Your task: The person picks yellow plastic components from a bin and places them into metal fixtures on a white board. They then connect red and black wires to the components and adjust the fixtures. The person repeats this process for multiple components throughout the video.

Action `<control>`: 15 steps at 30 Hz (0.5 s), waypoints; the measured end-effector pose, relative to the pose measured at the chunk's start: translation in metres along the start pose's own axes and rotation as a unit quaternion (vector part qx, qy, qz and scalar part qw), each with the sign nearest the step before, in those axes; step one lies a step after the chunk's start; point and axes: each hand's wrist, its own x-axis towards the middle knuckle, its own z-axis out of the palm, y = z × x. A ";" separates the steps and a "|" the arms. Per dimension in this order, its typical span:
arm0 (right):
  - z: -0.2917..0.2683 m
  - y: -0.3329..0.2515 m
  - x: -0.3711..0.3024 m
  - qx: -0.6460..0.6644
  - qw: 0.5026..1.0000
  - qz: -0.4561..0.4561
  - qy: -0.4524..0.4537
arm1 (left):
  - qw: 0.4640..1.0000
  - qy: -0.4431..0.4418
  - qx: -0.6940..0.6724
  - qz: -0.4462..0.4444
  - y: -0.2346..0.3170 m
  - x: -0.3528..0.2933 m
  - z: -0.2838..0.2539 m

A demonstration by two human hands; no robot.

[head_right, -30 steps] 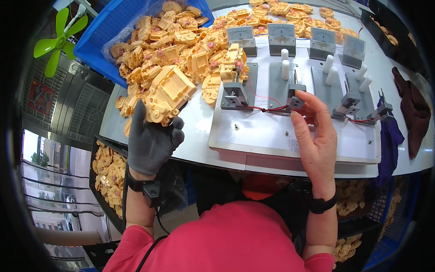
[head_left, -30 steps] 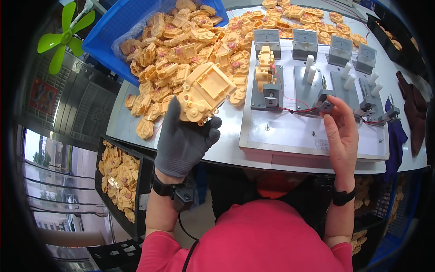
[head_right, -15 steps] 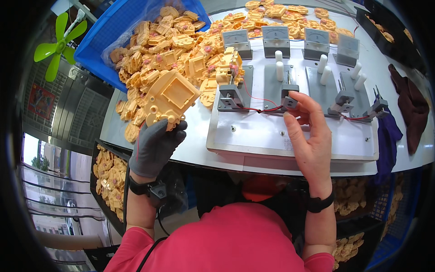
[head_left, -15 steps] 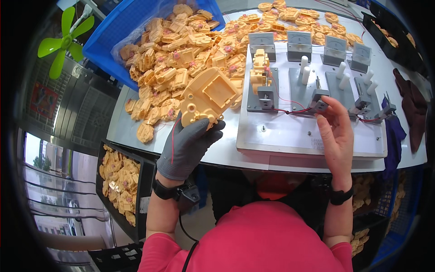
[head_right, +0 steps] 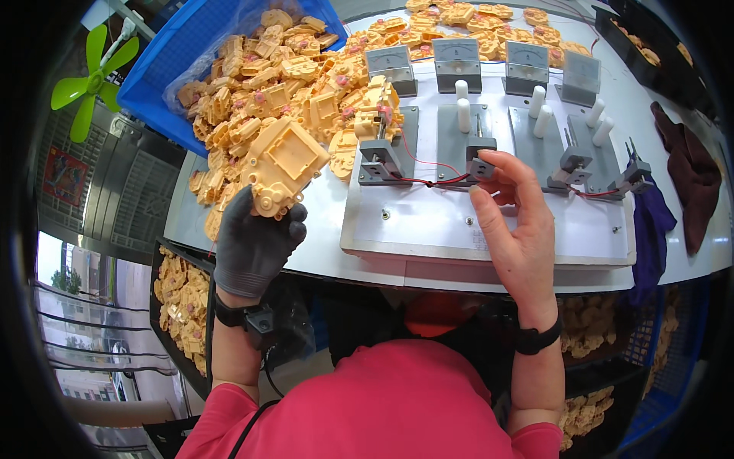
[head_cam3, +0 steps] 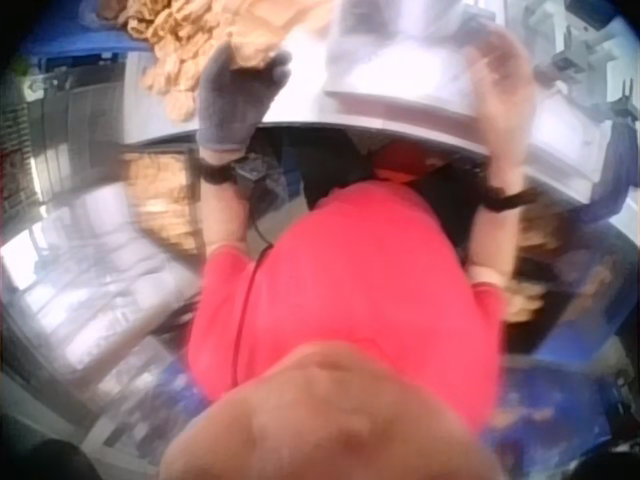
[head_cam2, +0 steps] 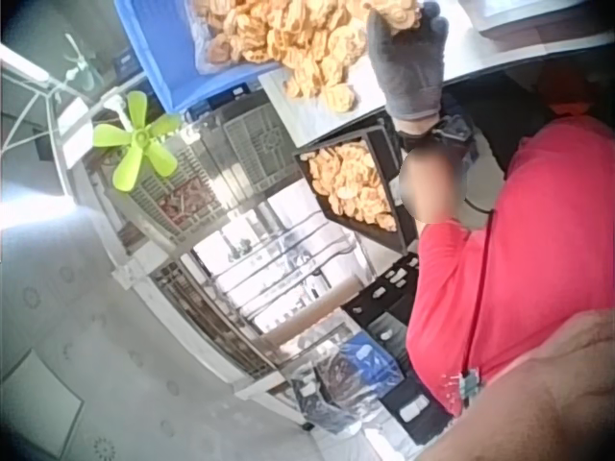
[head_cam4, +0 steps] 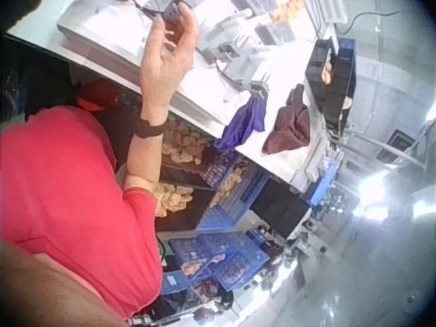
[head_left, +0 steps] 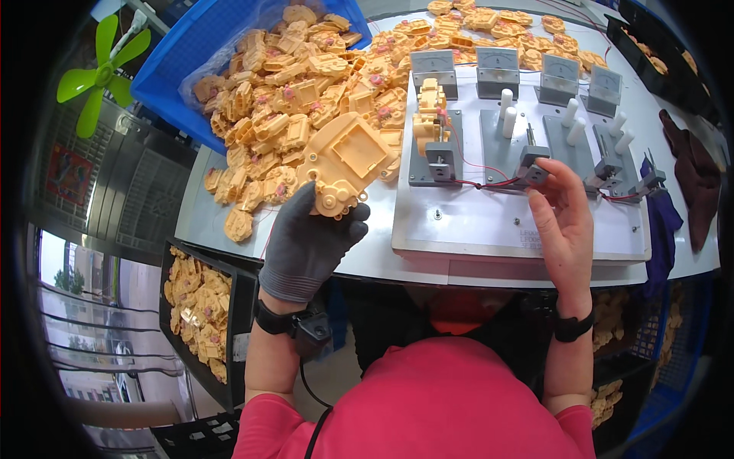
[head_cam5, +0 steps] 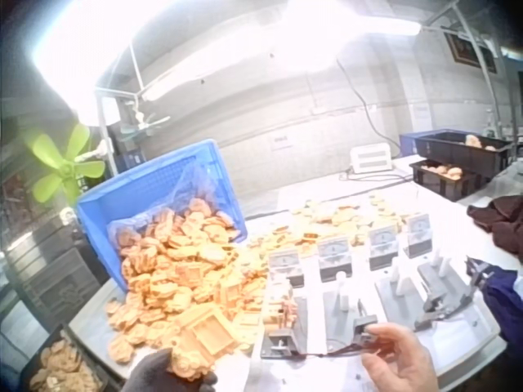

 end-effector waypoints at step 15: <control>-0.010 -0.001 0.004 0.012 0.999 -0.025 -0.026 | 0.357 -0.197 0.828 0.385 0.017 0.118 0.141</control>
